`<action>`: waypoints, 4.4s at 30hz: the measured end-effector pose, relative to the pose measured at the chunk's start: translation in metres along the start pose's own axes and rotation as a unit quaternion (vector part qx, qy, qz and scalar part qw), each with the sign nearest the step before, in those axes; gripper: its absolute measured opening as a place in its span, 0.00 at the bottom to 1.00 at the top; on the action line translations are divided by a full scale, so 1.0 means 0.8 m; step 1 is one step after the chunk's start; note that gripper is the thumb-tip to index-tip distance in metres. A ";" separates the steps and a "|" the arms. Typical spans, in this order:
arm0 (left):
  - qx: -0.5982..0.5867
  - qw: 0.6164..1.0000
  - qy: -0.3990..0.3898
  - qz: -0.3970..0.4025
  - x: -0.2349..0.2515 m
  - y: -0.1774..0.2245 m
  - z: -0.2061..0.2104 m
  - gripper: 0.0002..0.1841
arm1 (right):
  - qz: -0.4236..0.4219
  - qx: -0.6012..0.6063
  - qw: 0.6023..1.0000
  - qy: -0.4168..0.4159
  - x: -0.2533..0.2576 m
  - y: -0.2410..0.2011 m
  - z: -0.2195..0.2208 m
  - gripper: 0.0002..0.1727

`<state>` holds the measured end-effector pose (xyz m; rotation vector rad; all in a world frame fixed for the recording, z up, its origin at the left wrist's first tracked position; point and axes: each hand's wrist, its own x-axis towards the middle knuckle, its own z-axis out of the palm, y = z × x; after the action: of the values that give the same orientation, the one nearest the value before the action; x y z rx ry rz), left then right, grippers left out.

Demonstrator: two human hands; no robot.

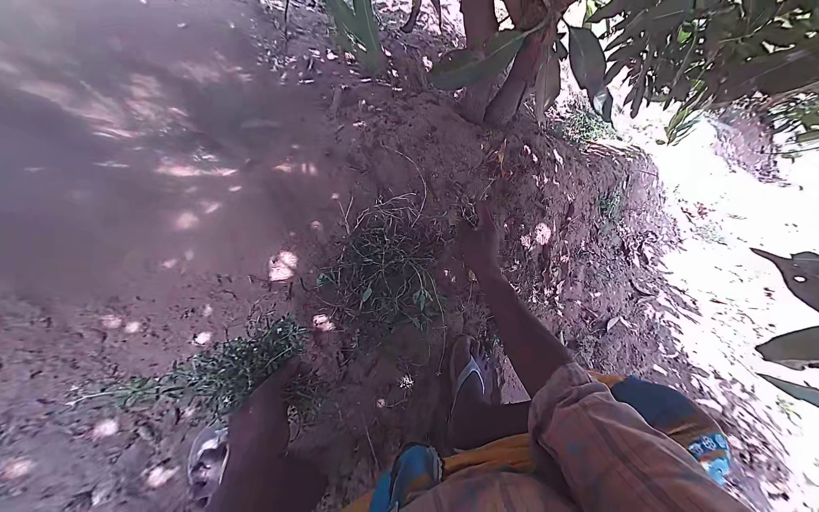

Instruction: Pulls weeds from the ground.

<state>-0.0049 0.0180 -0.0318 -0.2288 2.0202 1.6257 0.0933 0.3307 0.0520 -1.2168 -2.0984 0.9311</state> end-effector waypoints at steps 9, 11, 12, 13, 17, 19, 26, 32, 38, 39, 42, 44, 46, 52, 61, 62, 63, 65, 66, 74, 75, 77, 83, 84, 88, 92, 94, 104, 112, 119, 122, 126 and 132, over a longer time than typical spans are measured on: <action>0.048 0.999 -0.024 0.002 -0.014 0.009 -0.011 0.23 | -0.067 -0.042 0.991 -0.111 -0.004 -0.013 -0.003 0.26; 0.037 0.999 -0.026 -0.013 -0.012 0.006 -0.012 0.24 | -0.087 0.008 0.991 -0.098 -0.006 -0.010 -0.002 0.23; 0.014 1.000 -0.015 -0.004 -0.006 0.002 -0.008 0.21 | -0.092 0.029 0.990 -0.101 -0.010 -0.009 0.000 0.21; -0.009 1.000 -0.011 0.001 -0.003 -0.001 -0.005 0.19 | -0.091 0.031 0.990 -0.107 -0.015 -0.010 0.001 0.20; -0.053 0.999 0.005 -0.004 -0.005 0.003 -0.003 0.16 | -0.042 0.000 0.998 -0.051 -0.024 -0.003 0.009 0.16; -0.054 0.998 0.013 -0.003 -0.005 0.003 -0.003 0.13 | -0.012 0.002 0.999 -0.045 -0.023 0.005 0.005 0.16; -0.063 0.998 0.012 0.006 -0.004 0.003 0.001 0.11 | -0.002 -0.105 0.988 -0.114 0.006 0.021 0.020 0.19; -0.037 0.999 0.024 -0.001 -0.009 0.011 0.003 0.14 | 0.016 -0.268 0.940 -0.211 0.008 0.039 0.055 0.25; -0.054 0.998 0.026 0.005 -0.011 0.011 0.002 0.15 | 0.088 -0.204 0.958 -0.181 -0.010 0.065 0.019 0.21; -0.053 0.998 0.024 0.004 -0.010 0.010 0.001 0.15 | 0.095 -0.183 0.969 -0.132 -0.006 0.060 0.006 0.20; -0.019 1.000 0.017 0.013 -0.012 0.011 0.001 0.14 | 0.045 -0.105 0.993 -0.004 0.014 0.053 -0.019 0.16; 0.003 1.000 0.009 0.018 -0.014 0.010 0.000 0.21 | -0.003 -0.061 0.998 0.016 0.017 0.039 -0.024 0.16; 0.018 1.000 0.008 0.017 -0.014 0.009 0.001 0.26 | -0.030 -0.039 0.999 -0.008 0.007 0.018 -0.021 0.18; -0.018 0.999 0.015 0.029 -0.006 0.004 0.003 0.21 | -0.168 -0.043 0.956 -0.238 -0.036 -0.015 0.045 0.16; -0.019 0.999 0.020 -0.017 -0.014 0.025 0.002 0.25 | -0.028 -0.170 0.921 -0.350 -0.055 -0.032 0.088 0.20; -0.024 0.999 0.016 -0.018 -0.015 0.025 0.001 0.25 | -0.033 -0.115 0.944 -0.308 -0.056 -0.040 0.078 0.20; -0.025 0.999 0.010 -0.018 -0.017 0.025 0.000 0.25 | -0.041 -0.059 0.960 -0.272 -0.057 -0.047 0.066 0.19; -0.032 0.999 -0.008 -0.002 -0.023 0.029 -0.001 0.26 | -0.045 0.017 0.972 -0.228 -0.053 -0.061 0.043 0.18; -0.043 0.999 -0.015 0.007 -0.026 0.031 -0.001 0.27 | -0.042 0.024 0.972 -0.230 -0.051 -0.067 0.036 0.18; -0.073 0.997 -0.021 0.024 -0.040 0.046 0.004 0.30 | 0.058 -0.142 0.901 -0.405 -0.084 -0.020 0.098 0.23; -0.071 0.997 -0.022 0.009 -0.041 0.049 0.002 0.33 | 0.056 -0.128 0.909 -0.392 -0.093 -0.013 0.106 0.23; -0.071 0.997 -0.025 -0.017 -0.042 0.054 -0.003 0.37 | 0.064 -0.058 0.936 -0.341 -0.103 -0.022 0.106 0.23; -0.099 0.993 -0.030 0.060 -0.027 0.036 -0.005 0.32 | 0.084 0.278 0.938 -0.191 -0.093 -0.103 0.011 0.16; -0.097 0.992 -0.034 0.074 -0.026 0.034 -0.004 0.31 | 0.086 0.319 0.925 -0.189 -0.096 -0.109 -0.008 0.17; -0.105 0.989 -0.083 0.060 -0.030 0.040 -0.001 0.19 | 0.085 0.341 0.916 -0.193 -0.124 -0.077 -0.030 0.16; -0.206 0.963 -0.167 0.035 -0.044 0.054 0.005 0.10 | 0.039 0.261 0.929 -0.261 -0.171 -0.065 -0.009 0.17; -0.212 0.949 -0.227 0.058 -0.052 0.056 0.004 0.13 | 0.015 0.199 0.928 -0.315 -0.187 -0.072 0.003 0.18; 0.044 0.984 -0.170 -0.007 -0.039 0.036 0.000 0.16 | -0.002 0.000 0.872 -0.489 -0.199 -0.048 0.066 0.15; 0.006 0.998 -0.063 -0.024 -0.021 0.029 0.006 0.18 | -0.046 -0.172 0.955 -0.235 -0.097 0.012 0.050 0.19; -0.016 1.000 -0.019 -0.004 -0.022 0.029 0.009 0.21 | -0.014 -0.069 0.970 -0.231 -0.110 0.000 0.042 0.20; -0.015 1.000 -0.021 -0.018 -0.026 0.032 0.010 0.20 | -0.095 0.046 0.987 -0.118 -0.107 -0.048 0.001 0.18; -0.025 1.000 -0.013 0.001 -0.020 0.027 0.008 0.19 | -0.213 0.193 0.953 -0.099 -0.096 -0.063 -0.037 0.18; -0.050 0.998 -0.021 0.024 -0.025 0.030 0.005 0.20 | 0.079 -0.259 0.891 -0.364 -0.063 0.014 -0.030 0.22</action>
<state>0.0020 0.0240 -0.0016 -0.1816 1.9299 1.7480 0.1388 0.2970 0.0526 -1.4605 -3.0287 1.0436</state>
